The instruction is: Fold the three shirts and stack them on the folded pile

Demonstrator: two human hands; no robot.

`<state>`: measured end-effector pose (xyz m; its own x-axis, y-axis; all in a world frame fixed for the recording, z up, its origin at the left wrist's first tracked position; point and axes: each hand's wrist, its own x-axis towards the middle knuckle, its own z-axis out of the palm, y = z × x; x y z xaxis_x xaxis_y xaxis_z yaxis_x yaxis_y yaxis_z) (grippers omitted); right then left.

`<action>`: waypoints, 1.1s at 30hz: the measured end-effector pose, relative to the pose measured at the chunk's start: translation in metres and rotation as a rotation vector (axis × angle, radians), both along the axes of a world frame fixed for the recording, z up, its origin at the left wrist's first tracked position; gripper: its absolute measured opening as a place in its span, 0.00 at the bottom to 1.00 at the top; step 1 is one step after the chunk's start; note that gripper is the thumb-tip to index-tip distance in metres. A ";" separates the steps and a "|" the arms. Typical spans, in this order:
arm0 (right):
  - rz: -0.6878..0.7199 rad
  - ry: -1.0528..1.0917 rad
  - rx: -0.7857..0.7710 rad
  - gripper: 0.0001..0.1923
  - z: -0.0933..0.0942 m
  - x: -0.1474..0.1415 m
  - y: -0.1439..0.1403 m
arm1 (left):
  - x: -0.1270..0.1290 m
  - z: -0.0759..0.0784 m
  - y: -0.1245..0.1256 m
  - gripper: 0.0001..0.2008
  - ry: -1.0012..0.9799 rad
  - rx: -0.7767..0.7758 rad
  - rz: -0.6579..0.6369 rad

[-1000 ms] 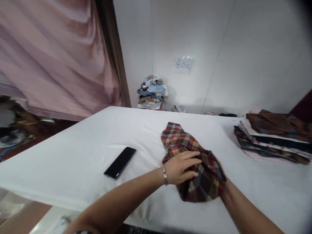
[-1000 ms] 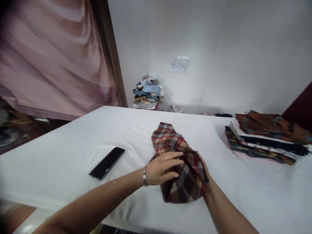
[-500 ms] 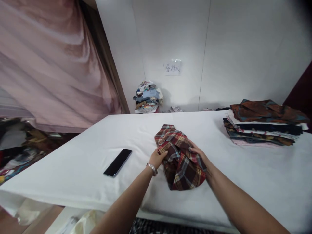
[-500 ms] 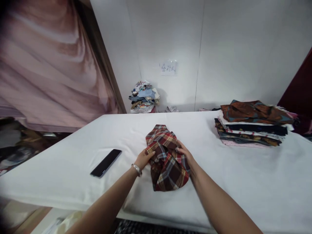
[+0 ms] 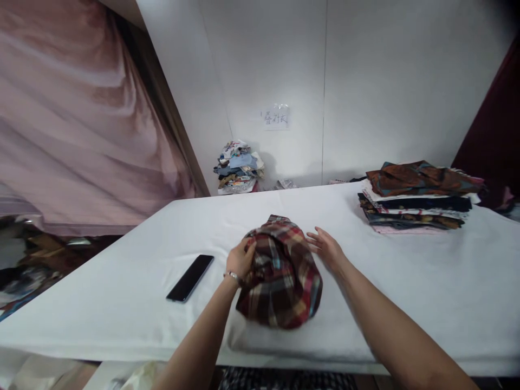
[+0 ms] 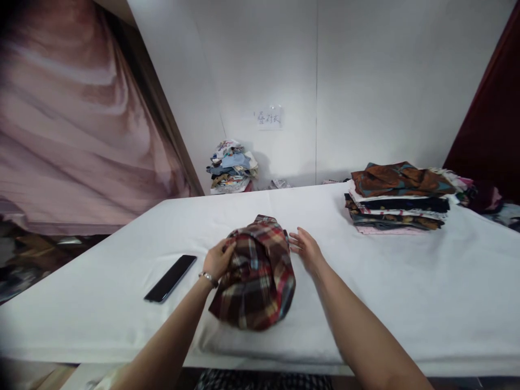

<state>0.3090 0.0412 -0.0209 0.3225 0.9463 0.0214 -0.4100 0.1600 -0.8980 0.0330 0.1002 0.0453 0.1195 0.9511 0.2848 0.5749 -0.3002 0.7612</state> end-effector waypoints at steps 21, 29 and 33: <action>-0.157 -0.802 -0.010 0.11 0.089 -0.005 0.065 | -0.041 0.012 0.005 0.33 -1.062 -0.465 -0.313; -0.372 -0.275 -0.123 0.06 0.084 0.081 0.040 | -0.084 -0.008 0.052 0.18 -1.016 -0.138 0.292; -0.347 -0.415 -0.298 0.08 0.035 0.070 0.006 | -0.080 -0.043 0.050 0.13 -0.903 -0.162 0.368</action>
